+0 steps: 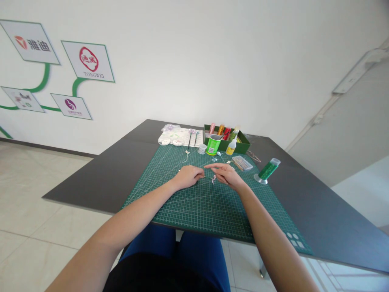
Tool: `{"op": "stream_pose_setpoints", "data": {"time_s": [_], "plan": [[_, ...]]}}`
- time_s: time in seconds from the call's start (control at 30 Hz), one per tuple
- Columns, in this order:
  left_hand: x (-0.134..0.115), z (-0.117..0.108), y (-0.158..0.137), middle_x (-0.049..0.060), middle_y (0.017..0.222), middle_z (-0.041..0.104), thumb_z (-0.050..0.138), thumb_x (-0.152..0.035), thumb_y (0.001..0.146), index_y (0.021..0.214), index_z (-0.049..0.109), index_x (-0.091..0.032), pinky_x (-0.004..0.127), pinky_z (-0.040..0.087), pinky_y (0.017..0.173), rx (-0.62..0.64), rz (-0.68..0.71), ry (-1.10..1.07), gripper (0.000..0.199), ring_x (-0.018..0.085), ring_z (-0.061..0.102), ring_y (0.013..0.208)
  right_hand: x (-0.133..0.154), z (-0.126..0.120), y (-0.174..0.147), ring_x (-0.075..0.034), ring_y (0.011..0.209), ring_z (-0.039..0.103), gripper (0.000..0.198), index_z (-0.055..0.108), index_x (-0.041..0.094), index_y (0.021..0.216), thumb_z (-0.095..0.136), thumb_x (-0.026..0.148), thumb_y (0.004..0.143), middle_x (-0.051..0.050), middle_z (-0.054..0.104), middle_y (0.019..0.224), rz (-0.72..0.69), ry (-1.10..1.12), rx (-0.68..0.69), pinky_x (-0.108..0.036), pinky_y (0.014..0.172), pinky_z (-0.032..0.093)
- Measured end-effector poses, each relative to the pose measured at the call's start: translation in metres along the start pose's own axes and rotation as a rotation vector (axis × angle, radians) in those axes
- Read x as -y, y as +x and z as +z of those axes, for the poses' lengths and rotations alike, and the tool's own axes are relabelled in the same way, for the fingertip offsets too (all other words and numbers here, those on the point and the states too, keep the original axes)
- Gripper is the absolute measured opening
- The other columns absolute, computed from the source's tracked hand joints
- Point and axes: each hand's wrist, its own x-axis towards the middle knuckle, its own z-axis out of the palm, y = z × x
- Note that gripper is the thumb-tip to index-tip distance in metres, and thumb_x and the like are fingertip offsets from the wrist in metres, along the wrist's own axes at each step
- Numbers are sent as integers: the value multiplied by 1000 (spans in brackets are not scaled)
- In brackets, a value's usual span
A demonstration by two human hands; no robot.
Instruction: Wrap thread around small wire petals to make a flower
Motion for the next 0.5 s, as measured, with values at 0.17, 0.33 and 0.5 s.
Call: {"op": "stream_pose_setpoints", "data": {"time_s": [0.17,0.33,0.5], "plan": [[0,-1,0,0,98,77,56,-17,95,94,72,-22,27,50,82,24,26,6,17,18,71,92,0,-2,0,-5,31,18,52,68,5,123,64,42,86,13,33,34,26,-8,-11,-23,37,13],[-1,-3,0,0,99,77,56,-17,95,95,72,-22,28,50,84,31,51,-16,17,18,71,94,-1,-6,1,-5,34,17,54,67,4,123,66,42,85,13,30,36,44,-30,-7,-23,38,10],[-3,-3,0,0,100,77,55,-17,96,94,72,-22,28,50,86,33,71,-53,17,18,71,95,-2,-9,1,-5,36,16,52,68,4,121,66,42,84,14,27,38,59,-78,-19,-23,39,8]]}}
